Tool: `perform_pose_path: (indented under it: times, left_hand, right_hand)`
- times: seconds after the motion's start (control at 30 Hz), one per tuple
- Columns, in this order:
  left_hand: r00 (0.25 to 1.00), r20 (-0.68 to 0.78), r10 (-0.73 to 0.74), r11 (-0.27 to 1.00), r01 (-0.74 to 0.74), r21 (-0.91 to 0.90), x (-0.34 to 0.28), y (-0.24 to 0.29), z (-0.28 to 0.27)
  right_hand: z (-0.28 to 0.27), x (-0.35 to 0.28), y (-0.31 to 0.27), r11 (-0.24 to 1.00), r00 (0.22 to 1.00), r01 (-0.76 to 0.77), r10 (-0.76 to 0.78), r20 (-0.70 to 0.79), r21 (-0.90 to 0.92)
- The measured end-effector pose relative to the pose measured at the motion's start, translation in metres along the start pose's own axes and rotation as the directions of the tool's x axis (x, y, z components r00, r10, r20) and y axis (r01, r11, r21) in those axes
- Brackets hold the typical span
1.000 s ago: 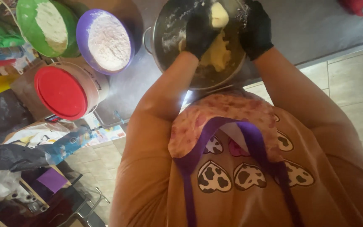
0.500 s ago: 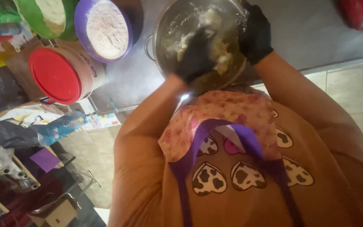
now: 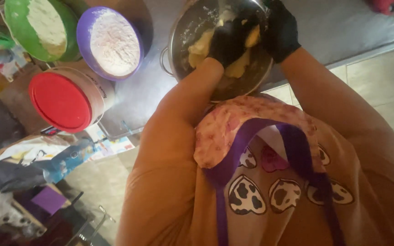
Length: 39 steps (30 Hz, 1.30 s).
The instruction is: Kneading dough in a metal bowl at a bakery kitchen station.
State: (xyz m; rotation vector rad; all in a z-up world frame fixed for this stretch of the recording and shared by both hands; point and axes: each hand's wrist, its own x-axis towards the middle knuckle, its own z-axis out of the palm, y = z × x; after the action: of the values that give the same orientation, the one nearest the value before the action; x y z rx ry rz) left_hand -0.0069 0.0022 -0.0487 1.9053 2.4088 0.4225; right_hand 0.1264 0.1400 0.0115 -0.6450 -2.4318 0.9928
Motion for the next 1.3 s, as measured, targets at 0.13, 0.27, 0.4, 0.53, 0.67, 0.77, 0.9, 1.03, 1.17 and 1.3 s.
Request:
perform_pose_path:
  times: [0.13,0.27,0.4,0.53,0.67,0.77,0.9,1.03,1.17,1.3]
  left_hand:
    - [0.998,-0.042,-0.048,0.999,0.048,0.014,-0.018,0.011,-0.012]
    - [0.996,0.080,0.028,0.987,-0.015,-0.163,-0.057,0.019,-0.061]
    - [0.906,-0.192,-0.376,0.804,0.216,-0.554,-0.093,0.022,-0.098]
    - [0.631,-0.025,-0.776,0.558,0.667,-0.494,-0.066,0.025,-0.107]
    - [0.724,-0.007,-0.690,0.580,0.547,-0.603,-0.038,0.005,0.019]
    - [0.838,-0.210,-0.503,0.800,0.359,-0.481,-0.006,-0.005,0.030]
    - [0.958,-0.147,-0.246,0.940,0.199,-0.278,0.012,-0.005,0.006]
    - [0.992,0.011,-0.124,0.946,0.122,-0.301,0.013,0.019,-0.020]
    - [0.974,-0.010,0.225,0.892,-0.210,-0.401,-0.012,0.023,-0.060]
    - [0.967,-0.138,-0.213,0.869,0.123,-0.479,-0.047,0.016,-0.061]
  right_hand:
    - [-0.002,0.000,-0.008,0.952,0.980,0.176,-0.193,-0.048,-0.250]
    - [0.004,-0.009,0.004,0.983,0.996,0.040,-0.054,-0.076,-0.177]
    - [0.006,-0.020,0.011,0.981,0.992,0.068,-0.086,-0.090,-0.184]
    - [0.003,-0.014,-0.001,0.983,0.991,0.109,-0.119,-0.061,-0.147]
    - [-0.003,-0.009,0.000,0.997,0.998,-0.042,0.045,0.047,-0.064]
    - [0.005,-0.008,0.021,0.984,1.000,-0.005,0.000,-0.027,-0.178]
    - [-0.004,0.002,0.011,0.997,0.996,0.052,-0.047,-0.081,0.059]
    - [-0.005,0.007,0.023,0.998,1.000,-0.032,0.032,0.001,0.054]
    - [-0.007,0.011,0.031,0.995,0.995,0.096,-0.095,0.038,-0.035]
    - [-0.008,0.010,0.033,0.974,0.982,0.187,-0.185,0.028,-0.129]
